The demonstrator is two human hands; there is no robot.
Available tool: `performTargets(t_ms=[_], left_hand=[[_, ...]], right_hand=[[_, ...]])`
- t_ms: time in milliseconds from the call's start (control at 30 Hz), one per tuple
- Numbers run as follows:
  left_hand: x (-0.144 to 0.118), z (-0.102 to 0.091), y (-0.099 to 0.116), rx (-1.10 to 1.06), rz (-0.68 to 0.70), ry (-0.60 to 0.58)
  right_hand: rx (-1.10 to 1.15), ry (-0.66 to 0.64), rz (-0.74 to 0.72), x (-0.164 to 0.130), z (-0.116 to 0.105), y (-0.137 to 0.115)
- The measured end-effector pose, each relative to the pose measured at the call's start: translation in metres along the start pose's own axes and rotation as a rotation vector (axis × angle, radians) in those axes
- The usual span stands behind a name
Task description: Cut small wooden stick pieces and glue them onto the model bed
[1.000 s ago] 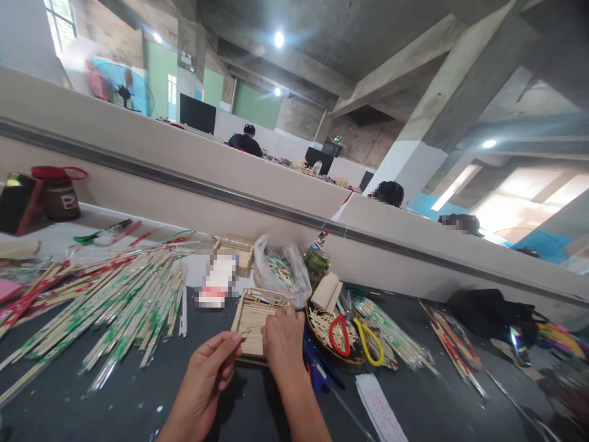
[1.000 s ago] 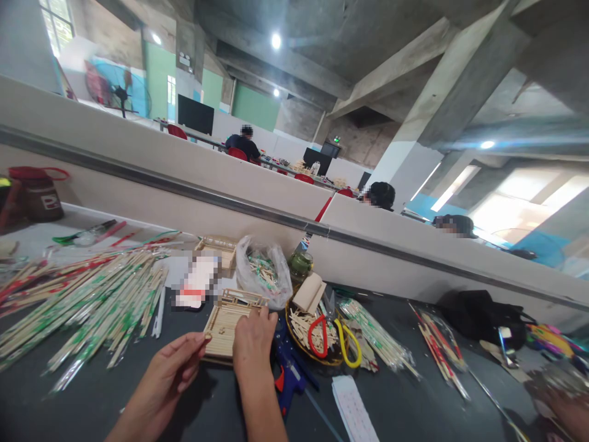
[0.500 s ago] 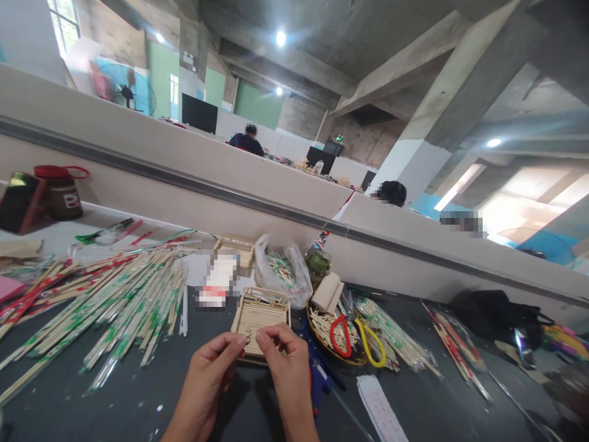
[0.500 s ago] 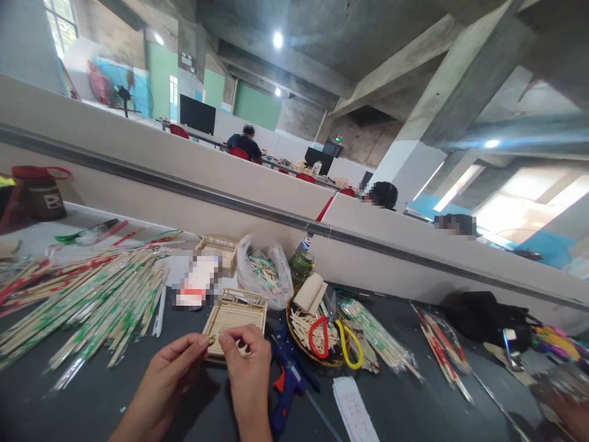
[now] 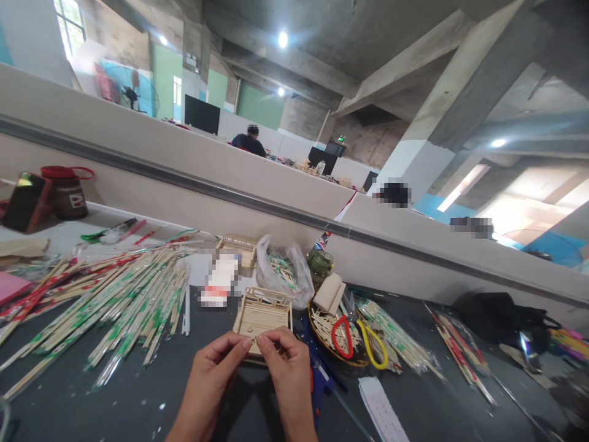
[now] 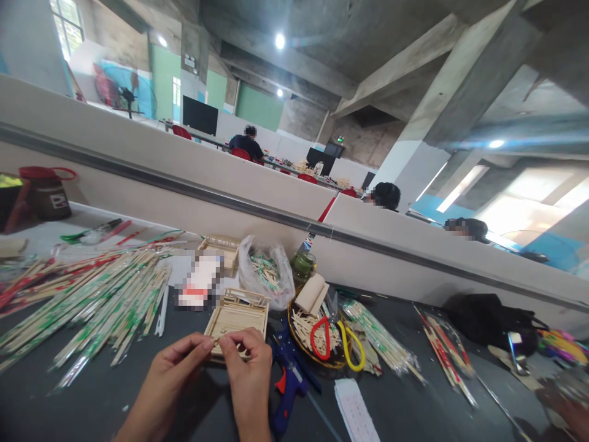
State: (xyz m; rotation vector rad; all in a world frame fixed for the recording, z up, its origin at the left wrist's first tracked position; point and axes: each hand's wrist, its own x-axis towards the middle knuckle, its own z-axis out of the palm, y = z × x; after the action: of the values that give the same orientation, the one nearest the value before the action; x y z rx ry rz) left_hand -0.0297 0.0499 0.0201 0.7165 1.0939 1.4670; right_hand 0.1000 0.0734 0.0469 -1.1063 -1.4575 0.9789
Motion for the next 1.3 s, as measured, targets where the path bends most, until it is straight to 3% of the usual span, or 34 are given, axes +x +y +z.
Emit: performTargets(t_ms=[200,600,867,1067,1300], left_hand=[[-0.002,0.001,0.004,-0.005,0.005,-0.004],[0.001,-0.001,-0.001,-0.053,-0.034,-0.003],[0.0,0.0,0.0,-0.054,-0.04,0.015],[-0.001,0.0,0.0,-0.06,-0.022,-0.005],[-0.001,-0.002,0.0,-0.063,-0.021,-0.019]], right_hand=[[-0.067,0.004,-0.064,-0.001,-0.002,0.0],[-0.292,0.015,-0.367,-0.006,-0.003,0.0],[-0.318,0.105,-0.36,-0.01,-0.003,-0.007],[-0.294,0.027,-0.374,-0.012,-0.001,-0.006],[-0.277,0.024,-0.372,-0.012,-0.001,-0.006]])
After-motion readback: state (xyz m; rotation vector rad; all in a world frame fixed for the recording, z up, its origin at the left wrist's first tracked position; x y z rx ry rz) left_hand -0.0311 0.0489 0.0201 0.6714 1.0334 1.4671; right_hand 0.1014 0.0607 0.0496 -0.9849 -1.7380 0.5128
